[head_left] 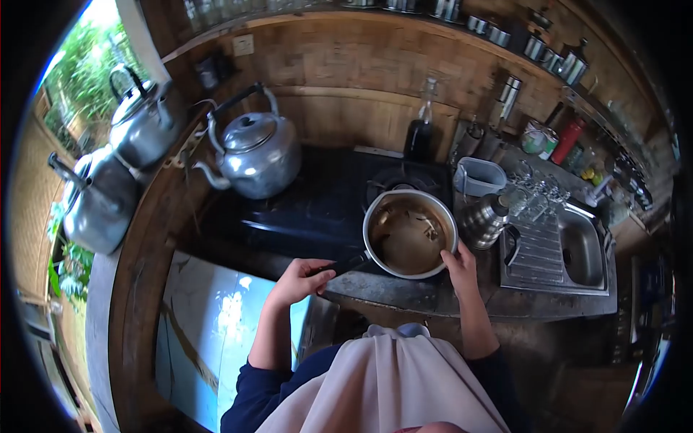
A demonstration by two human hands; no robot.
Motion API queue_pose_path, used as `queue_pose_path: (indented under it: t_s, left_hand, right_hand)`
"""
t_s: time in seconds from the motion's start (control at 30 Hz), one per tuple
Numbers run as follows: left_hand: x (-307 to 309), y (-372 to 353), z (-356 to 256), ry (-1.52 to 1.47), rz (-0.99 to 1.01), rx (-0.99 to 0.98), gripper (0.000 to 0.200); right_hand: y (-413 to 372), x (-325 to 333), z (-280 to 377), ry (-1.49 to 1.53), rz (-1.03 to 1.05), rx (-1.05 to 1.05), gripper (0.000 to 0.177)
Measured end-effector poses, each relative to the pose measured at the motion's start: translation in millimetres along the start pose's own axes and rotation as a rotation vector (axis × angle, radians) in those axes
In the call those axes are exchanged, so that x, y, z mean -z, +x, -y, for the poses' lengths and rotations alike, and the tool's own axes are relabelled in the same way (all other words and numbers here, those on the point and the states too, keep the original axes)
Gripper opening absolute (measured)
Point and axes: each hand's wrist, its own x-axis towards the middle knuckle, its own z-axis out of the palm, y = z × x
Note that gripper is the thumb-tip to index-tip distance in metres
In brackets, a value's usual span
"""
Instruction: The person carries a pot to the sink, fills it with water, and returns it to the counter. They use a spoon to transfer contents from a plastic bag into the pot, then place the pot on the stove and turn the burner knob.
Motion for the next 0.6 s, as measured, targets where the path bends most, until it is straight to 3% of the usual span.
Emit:
queue_pose_path:
  t_s: [0.1, 0.17, 0.27, 0.6]
  left_hand:
    - [5, 34, 0, -0.062, -0.036, -0.03, 0.024]
    - [7, 58, 6, -0.105, -0.055, -0.032, 0.023]
    - [10, 81, -9, -0.102, -0.052, -0.026, 0.024]
    - [21, 154, 8, -0.101, -0.07, -0.05, 0.024]
  right_hand:
    - [31, -4, -7, 0.035, -0.024, 0.047, 0.04]
    - [52, -6, -10, 0.002, -0.032, 0.211, 0.039]
    - [82, -2, -18, -0.039, -0.061, 0.12, 0.038]
    - [147, 0, -55, -0.032, -0.056, 0.133, 0.033]
